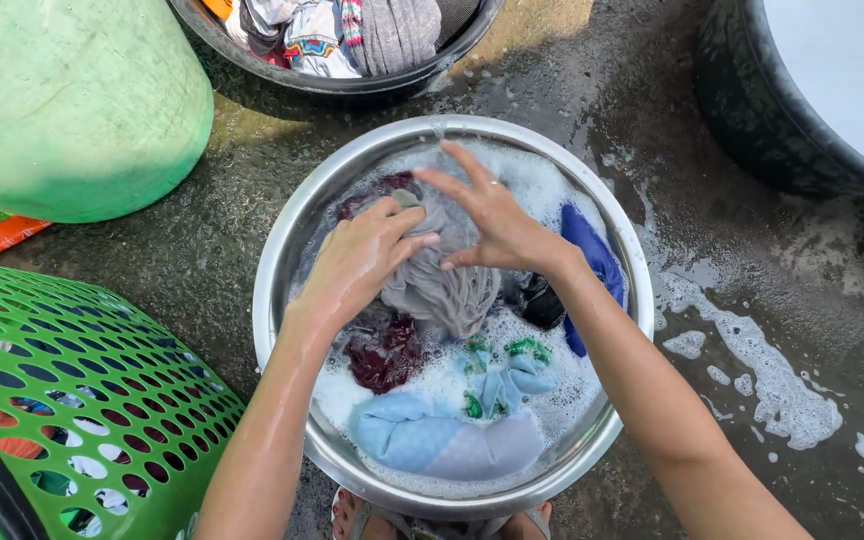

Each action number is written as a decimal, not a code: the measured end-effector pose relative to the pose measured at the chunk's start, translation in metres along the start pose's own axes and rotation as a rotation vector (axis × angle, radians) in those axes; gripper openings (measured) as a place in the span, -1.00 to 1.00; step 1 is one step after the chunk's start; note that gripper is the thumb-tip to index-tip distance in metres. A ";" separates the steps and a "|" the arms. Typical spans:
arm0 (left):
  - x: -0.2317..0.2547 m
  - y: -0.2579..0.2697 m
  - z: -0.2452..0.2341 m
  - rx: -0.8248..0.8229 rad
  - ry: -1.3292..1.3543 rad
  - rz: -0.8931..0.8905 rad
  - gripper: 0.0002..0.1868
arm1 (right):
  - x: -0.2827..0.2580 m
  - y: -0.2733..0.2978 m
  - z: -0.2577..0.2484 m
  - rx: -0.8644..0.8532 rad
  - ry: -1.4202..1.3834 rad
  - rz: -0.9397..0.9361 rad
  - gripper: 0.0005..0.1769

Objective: The person washes several items of clothing by hand in a metal basin filled with soapy water, scrubbing, wringing, and moving them into a separate basket.

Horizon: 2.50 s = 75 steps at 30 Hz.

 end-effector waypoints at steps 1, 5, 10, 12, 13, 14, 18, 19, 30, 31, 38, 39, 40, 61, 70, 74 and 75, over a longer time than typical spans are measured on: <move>0.011 0.000 0.009 -0.024 0.006 0.107 -0.61 | -0.023 -0.008 -0.007 0.034 0.026 -0.138 -0.33; -0.025 0.004 -0.001 0.114 0.342 0.075 -0.42 | -0.051 -0.008 -0.048 0.025 -0.068 -0.069 -0.63; -0.042 0.009 0.052 -0.137 0.471 0.127 -0.37 | -0.047 0.030 -0.123 0.234 -0.667 0.054 -0.81; -0.079 0.000 0.040 -0.226 0.395 -0.174 -0.42 | -0.009 0.032 -0.133 0.325 -0.864 0.136 -0.82; -0.094 0.001 0.030 -0.263 0.359 -0.326 -0.45 | 0.017 0.032 -0.133 0.345 -0.737 0.221 -0.84; -0.102 0.001 0.011 -0.134 0.340 -0.400 -0.35 | 0.046 0.033 -0.129 0.364 -0.608 0.303 -0.85; -0.121 0.006 -0.002 0.097 -0.110 -0.541 -0.04 | 0.155 0.039 -0.030 0.127 -0.297 0.764 -0.67; -0.123 0.002 0.021 0.085 -0.301 -0.532 0.00 | 0.168 0.049 0.012 0.012 -0.366 0.909 -0.59; -0.250 -0.013 0.214 -0.324 -0.190 -0.392 -0.34 | 0.128 0.063 0.155 -0.117 0.421 0.532 -0.41; -0.248 -0.002 0.190 -0.211 -0.042 -0.471 -0.30 | 0.137 0.065 0.153 -0.104 0.416 0.567 -0.43; -0.155 0.005 0.152 0.257 1.569 -0.661 -0.30 | -0.041 0.051 0.073 0.391 0.081 0.372 -0.59; -0.134 0.000 0.149 0.148 1.858 -0.574 -0.30 | -0.082 0.057 0.076 0.310 -0.341 0.259 -0.73; -0.120 0.003 0.142 0.107 1.974 -0.499 -0.29 | -0.150 0.070 0.046 0.576 -0.314 -0.064 -0.79; -0.152 -0.007 0.173 -0.322 -0.617 -0.582 0.38 | 0.067 0.070 0.154 -0.110 0.432 0.523 -0.43; -0.201 0.010 0.189 -0.227 0.120 -0.332 0.50 | 0.084 0.082 0.138 -0.120 0.410 0.529 -0.49; -0.110 0.021 0.143 -0.025 0.236 -0.094 0.56 | 0.009 0.037 0.077 -0.011 0.089 0.535 -0.56; -0.091 0.022 0.128 0.097 0.294 -0.014 0.58 | -0.009 0.025 0.054 0.006 -0.026 0.531 -0.57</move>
Point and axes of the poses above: each hand's wrist, its own y-axis away from the middle knuckle, its own z-axis out of the palm, x = y × z, the point moved 10 cm from there along -y, towards the middle knuckle, and after that the axes turned 12 degrees about y, right-handed, at the moved point
